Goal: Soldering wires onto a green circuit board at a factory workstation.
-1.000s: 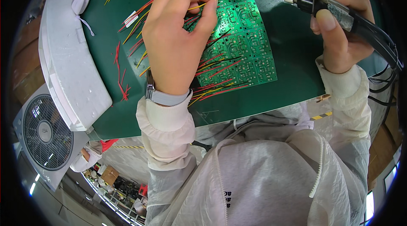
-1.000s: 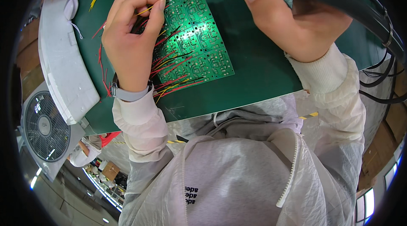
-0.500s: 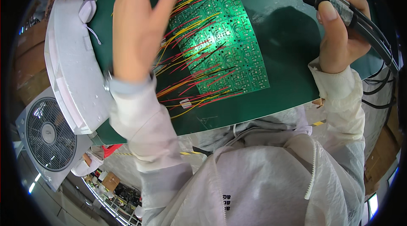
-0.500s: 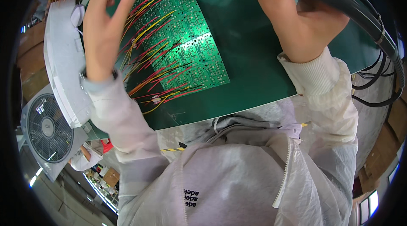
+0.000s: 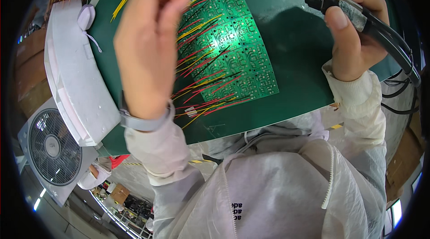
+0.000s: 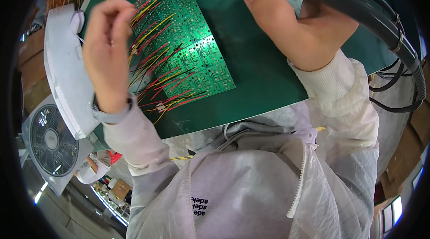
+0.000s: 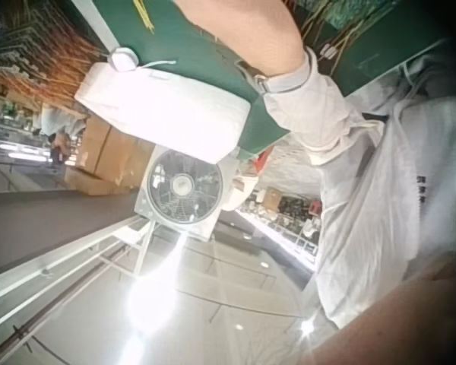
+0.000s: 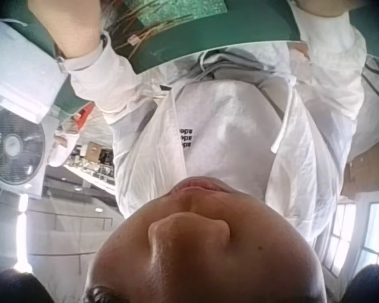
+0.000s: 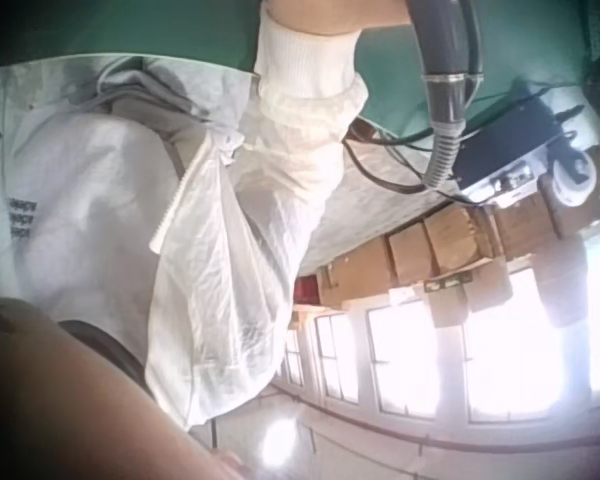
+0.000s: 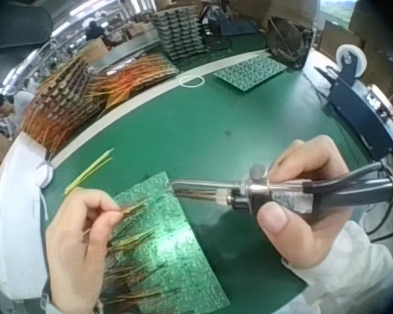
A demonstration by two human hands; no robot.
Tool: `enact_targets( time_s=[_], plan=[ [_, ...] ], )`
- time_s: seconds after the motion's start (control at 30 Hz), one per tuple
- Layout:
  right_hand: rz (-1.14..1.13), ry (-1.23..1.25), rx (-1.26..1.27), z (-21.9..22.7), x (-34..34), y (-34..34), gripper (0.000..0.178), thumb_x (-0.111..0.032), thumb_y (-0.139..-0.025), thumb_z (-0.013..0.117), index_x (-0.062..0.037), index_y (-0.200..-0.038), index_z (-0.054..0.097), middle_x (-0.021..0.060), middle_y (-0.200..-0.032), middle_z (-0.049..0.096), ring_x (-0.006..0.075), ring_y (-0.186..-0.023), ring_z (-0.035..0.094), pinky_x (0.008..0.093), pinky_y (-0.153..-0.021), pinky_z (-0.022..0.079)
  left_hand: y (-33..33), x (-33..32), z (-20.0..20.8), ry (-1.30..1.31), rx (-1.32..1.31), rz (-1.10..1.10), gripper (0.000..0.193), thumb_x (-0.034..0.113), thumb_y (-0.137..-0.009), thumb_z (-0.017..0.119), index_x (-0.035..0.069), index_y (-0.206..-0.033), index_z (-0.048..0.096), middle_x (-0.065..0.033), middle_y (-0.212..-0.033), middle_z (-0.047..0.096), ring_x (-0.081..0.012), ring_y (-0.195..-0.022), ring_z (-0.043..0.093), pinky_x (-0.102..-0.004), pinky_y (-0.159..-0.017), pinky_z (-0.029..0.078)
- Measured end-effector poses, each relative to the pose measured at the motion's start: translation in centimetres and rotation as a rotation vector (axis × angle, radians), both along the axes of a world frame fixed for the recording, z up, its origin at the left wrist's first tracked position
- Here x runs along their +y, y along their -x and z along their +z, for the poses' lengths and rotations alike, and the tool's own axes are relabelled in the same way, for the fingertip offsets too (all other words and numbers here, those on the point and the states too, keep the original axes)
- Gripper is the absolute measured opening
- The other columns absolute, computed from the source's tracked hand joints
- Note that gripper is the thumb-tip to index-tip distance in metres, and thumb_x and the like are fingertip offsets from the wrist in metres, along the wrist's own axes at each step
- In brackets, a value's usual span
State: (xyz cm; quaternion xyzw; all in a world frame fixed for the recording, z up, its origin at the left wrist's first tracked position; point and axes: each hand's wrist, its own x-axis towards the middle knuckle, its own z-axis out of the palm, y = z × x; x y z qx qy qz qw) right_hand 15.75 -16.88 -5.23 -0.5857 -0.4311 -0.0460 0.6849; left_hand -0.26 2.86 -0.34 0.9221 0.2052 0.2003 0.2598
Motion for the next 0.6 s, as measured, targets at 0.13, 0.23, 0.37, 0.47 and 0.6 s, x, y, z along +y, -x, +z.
enact_targets(
  time_s=[0.13, 0.23, 0.37, 0.47, 0.6],
  plan=[
    [-0.007, 0.052, 0.028, -0.1, 0.1, 0.5, 0.024, -0.007, -0.078, 0.068, 0.0049, -0.095, 0.055, 0.0117, -0.08, 0.059, 0.0112, -0.063, 0.049, 0.0224, -0.057, 0.039, 0.0, -1.8, -2.6, -0.147, -0.124, -0.102, 0.005, 0.002, -0.084, 0.063, 0.002, -0.089, 0.063, -0.0063, -0.086, 0.063, -0.0146, -0.071, 0.058, -0.0229, -0.065, 0.046],
    [-0.068, 0.094, -0.054, 0.1, 0.9, 1.1, 0.027, -0.016, -0.078, 0.068, -0.0006, -0.088, 0.049, 0.0066, -0.071, 0.055, 0.0084, -0.058, 0.047, 0.0211, -0.056, 0.039, -0.2, -1.9, -3.5, -0.217, -0.206, -0.111, 0.008, 0.0, -0.08, 0.067, 0.001, -0.087, 0.063, -0.0052, -0.085, 0.063, -0.0148, -0.07, 0.058, -0.0233, -0.064, 0.046],
    [-0.133, 0.115, -0.141, 1.2, 1.9, 1.8, 0.033, -0.024, -0.078, 0.069, -0.0017, -0.086, 0.047, 0.0057, -0.069, 0.053, 0.0078, -0.058, 0.045, 0.0212, -0.057, 0.038, -0.1, -2.1, -3.5, -0.154, -0.184, -0.089, 0.014, -0.002, -0.074, 0.069, 0.003, -0.084, 0.06, -0.009, -0.078, 0.058, -0.0235, -0.068, 0.058, -0.0304, -0.061, 0.047],
    [-0.068, 0.207, -0.108, 1.3, 1.4, 1.9, 0.033, -0.023, -0.078, 0.069, -0.0017, -0.087, 0.047, 0.0055, -0.068, 0.053, 0.0074, -0.058, 0.045, 0.0209, -0.056, 0.038, -0.1, -1.9, -3.6, -0.128, -0.21, -0.087, 0.014, -0.002, -0.074, 0.069, 0.003, -0.084, 0.061, -0.0084, -0.079, 0.058, -0.022, -0.067, 0.058, -0.0301, -0.06, 0.047],
    [0.019, 0.156, 0.019, -0.5, 0.7, 1.5, 0.033, -0.023, -0.078, 0.07, -0.0015, -0.087, 0.047, 0.0053, -0.069, 0.053, 0.0072, -0.06, 0.047, 0.021, -0.059, 0.041, -0.2, -1.5, -3.8, -0.079, -0.206, -0.093, 0.012, 0.0, -0.075, 0.069, 0.003, -0.084, 0.062, -0.0081, -0.079, 0.058, -0.0206, -0.068, 0.059, -0.0297, -0.06, 0.047]
  ],
)
